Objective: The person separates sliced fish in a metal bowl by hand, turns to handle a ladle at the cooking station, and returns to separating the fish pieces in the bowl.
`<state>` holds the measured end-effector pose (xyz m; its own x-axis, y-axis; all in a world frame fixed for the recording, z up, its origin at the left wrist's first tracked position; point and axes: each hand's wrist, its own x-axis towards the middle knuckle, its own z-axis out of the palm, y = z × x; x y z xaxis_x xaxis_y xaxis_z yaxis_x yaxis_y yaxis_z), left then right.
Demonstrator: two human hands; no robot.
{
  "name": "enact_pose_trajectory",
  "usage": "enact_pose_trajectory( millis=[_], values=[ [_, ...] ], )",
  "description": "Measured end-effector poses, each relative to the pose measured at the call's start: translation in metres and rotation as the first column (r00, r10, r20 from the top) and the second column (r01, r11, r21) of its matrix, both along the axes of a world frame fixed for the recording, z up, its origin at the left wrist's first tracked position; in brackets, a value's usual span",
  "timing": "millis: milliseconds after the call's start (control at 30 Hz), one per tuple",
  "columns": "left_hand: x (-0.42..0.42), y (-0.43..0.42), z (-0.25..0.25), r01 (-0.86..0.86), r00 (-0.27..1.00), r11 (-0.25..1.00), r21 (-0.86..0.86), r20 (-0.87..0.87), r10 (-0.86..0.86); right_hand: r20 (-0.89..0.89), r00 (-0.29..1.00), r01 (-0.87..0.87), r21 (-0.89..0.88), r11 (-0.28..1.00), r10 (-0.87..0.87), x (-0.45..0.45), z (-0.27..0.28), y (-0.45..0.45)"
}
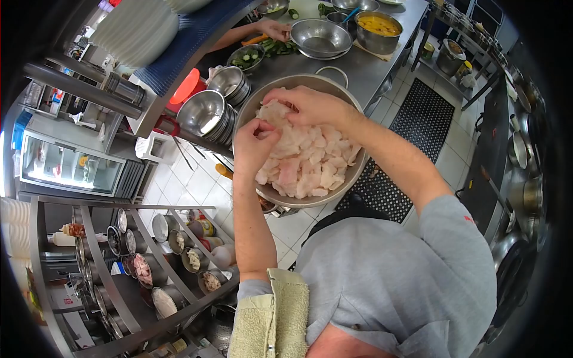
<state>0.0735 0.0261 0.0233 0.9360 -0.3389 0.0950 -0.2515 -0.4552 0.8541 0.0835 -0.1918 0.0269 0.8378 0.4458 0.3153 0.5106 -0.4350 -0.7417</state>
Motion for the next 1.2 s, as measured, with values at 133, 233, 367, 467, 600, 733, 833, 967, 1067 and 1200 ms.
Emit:
enact_pose_trajectory(
  millis=[133, 233, 367, 467, 600, 733, 833, 967, 1067, 1200],
  values=[
    [0.002, -0.001, -0.004, -0.051, 0.998, 0.997, 0.055, -0.041, 0.054, 0.018, 1.0, 0.012, 0.009, 1.0, -0.013, -0.002, -0.006, 0.001],
    [-0.003, -0.006, -0.003, -0.037, 0.999, 0.993, -0.108, 0.012, 0.039, 0.032, 0.999, 0.02, 0.11, 0.994, -0.024, -0.009, -0.011, -0.003],
    [-0.007, -0.01, -0.001, -0.039, 0.999, 0.999, -0.026, -0.009, 0.039, 0.23, 0.961, 0.158, -0.014, 0.987, -0.151, -0.022, -0.031, -0.003],
    [-0.004, -0.012, -0.003, -0.006, 1.0, 0.999, 0.035, 0.007, 0.005, 0.053, 0.994, 0.09, 0.031, 0.995, -0.092, -0.019, -0.029, -0.005],
    [-0.002, -0.014, -0.006, -0.011, 1.0, 1.0, 0.011, -0.016, 0.011, 0.039, 0.997, 0.072, 0.047, 0.996, -0.074, -0.019, -0.019, -0.006],
    [-0.007, -0.017, -0.003, -0.05, 0.999, 0.998, 0.043, 0.011, 0.05, 0.112, 0.988, 0.093, 0.108, 0.99, -0.105, -0.012, -0.035, -0.001],
    [-0.004, -0.014, -0.01, -0.033, 0.999, 0.999, 0.001, 0.001, 0.033, -0.012, 0.997, 0.077, 0.252, 0.965, -0.077, -0.012, -0.034, -0.002],
    [-0.007, -0.013, -0.007, -0.016, 1.0, 0.999, 0.033, 0.014, 0.016, 0.043, 0.998, 0.028, 0.173, 0.984, -0.036, -0.005, -0.034, -0.008],
    [-0.008, -0.012, -0.006, 0.004, 0.999, 0.997, 0.077, 0.04, -0.008, -0.059, 0.998, 0.033, 0.162, 0.986, -0.023, -0.008, -0.029, -0.01],
    [-0.015, -0.019, 0.001, -0.037, 0.995, 0.988, 0.153, 0.102, 0.021, -0.086, 0.995, 0.052, 0.12, 0.991, -0.042, -0.009, -0.029, -0.01]
  ],
)
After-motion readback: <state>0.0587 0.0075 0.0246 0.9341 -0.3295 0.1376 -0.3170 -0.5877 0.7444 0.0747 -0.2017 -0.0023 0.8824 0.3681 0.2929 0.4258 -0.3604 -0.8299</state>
